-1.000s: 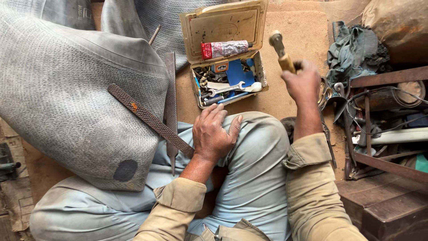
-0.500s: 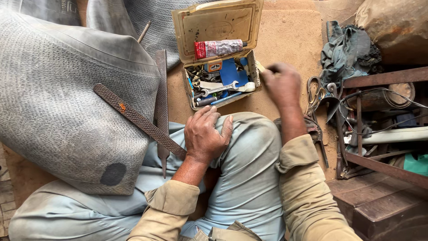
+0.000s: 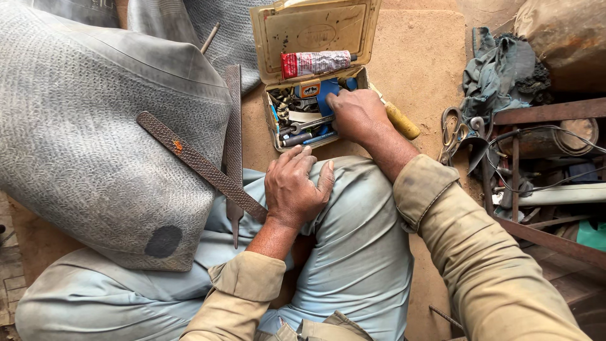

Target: The person files the surface of a large grey rubber tube around a hole, applies adhesive from a tube taken from a toolbox, and uses scissors to cut a circular patch.

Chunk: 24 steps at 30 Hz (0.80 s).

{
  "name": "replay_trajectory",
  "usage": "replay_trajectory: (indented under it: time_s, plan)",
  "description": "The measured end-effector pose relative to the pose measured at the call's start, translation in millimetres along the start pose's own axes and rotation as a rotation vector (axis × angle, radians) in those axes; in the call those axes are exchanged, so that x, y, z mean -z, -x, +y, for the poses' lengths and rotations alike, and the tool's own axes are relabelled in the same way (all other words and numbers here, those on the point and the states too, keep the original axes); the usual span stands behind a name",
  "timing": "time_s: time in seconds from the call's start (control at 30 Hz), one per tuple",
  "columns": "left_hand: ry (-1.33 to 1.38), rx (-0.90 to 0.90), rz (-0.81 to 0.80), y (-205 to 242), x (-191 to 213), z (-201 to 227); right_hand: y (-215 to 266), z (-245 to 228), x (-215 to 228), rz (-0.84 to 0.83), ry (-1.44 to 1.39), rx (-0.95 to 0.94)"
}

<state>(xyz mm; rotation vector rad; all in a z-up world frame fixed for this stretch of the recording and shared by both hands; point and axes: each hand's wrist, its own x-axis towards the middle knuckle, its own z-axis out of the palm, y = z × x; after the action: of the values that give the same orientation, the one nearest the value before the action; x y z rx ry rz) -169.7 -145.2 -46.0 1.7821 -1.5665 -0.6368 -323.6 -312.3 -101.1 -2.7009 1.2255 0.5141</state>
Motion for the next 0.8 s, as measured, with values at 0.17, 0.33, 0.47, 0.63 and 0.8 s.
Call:
replay_trajectory:
  time_s: [0.17, 0.33, 0.47, 0.63, 0.8]
  plan:
    - [0.01, 0.001, 0.017, 1, 0, -1, 7, 5, 3, 0.08, -0.108, -0.111]
    - [0.02, -0.013, 0.029, 0, 0, 0, 26, 19, 24, 0.333, -0.349, -0.241]
    - [0.017, -0.004, 0.023, 0, 0, 0, 38, 22, 45, 0.418, -0.511, -0.235]
    - [0.015, 0.003, 0.016, 0, 0, 0, 43, 24, 66, 0.431, -0.623, -0.203]
    - [0.024, 0.002, 0.018, -1, 1, 1, 42, 31, 76, 0.426, -0.668, -0.197]
